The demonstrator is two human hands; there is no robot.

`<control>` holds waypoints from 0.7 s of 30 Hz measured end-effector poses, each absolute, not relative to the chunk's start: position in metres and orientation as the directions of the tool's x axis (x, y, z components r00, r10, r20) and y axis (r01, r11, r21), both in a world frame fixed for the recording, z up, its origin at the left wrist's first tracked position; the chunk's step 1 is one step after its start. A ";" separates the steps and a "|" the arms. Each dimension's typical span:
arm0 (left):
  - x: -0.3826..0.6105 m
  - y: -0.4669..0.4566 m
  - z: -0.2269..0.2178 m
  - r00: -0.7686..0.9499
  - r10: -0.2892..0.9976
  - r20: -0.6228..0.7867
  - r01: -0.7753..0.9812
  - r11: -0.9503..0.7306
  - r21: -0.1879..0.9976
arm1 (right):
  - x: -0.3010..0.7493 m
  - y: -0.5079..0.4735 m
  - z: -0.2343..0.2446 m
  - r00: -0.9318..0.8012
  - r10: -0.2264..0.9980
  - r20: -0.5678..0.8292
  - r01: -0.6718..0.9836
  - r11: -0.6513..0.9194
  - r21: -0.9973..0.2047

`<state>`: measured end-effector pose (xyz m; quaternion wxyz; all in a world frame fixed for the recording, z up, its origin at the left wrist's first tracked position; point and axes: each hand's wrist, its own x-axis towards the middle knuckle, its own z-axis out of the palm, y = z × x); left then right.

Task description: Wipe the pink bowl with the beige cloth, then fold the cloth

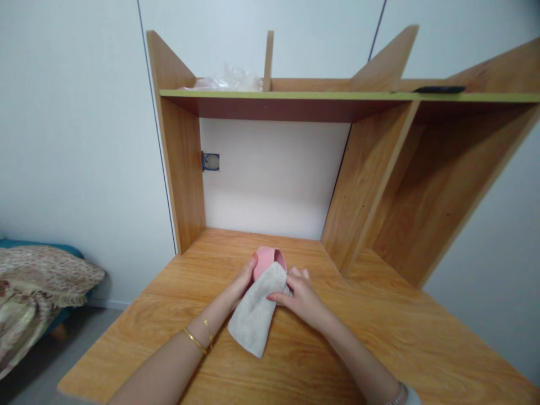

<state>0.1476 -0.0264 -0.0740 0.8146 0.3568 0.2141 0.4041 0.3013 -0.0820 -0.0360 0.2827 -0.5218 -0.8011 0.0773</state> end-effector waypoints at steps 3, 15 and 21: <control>0.145 -0.030 -0.066 0.590 0.802 -0.091 -0.495 0.449 0.743 | 0.301 -0.084 -0.033 -0.347 0.857 0.381 0.807 0.480 -0.345; 0.136 -0.022 -0.062 0.656 0.755 -0.015 -0.471 0.424 0.774 | 0.304 -0.083 -0.031 -0.371 0.839 0.397 0.769 0.518 -0.374; 0.142 -0.028 -0.064 0.764 0.642 0.056 -0.435 0.449 0.781 | 0.309 -0.077 -0.041 -0.136 0.896 0.424 0.674 0.397 -0.623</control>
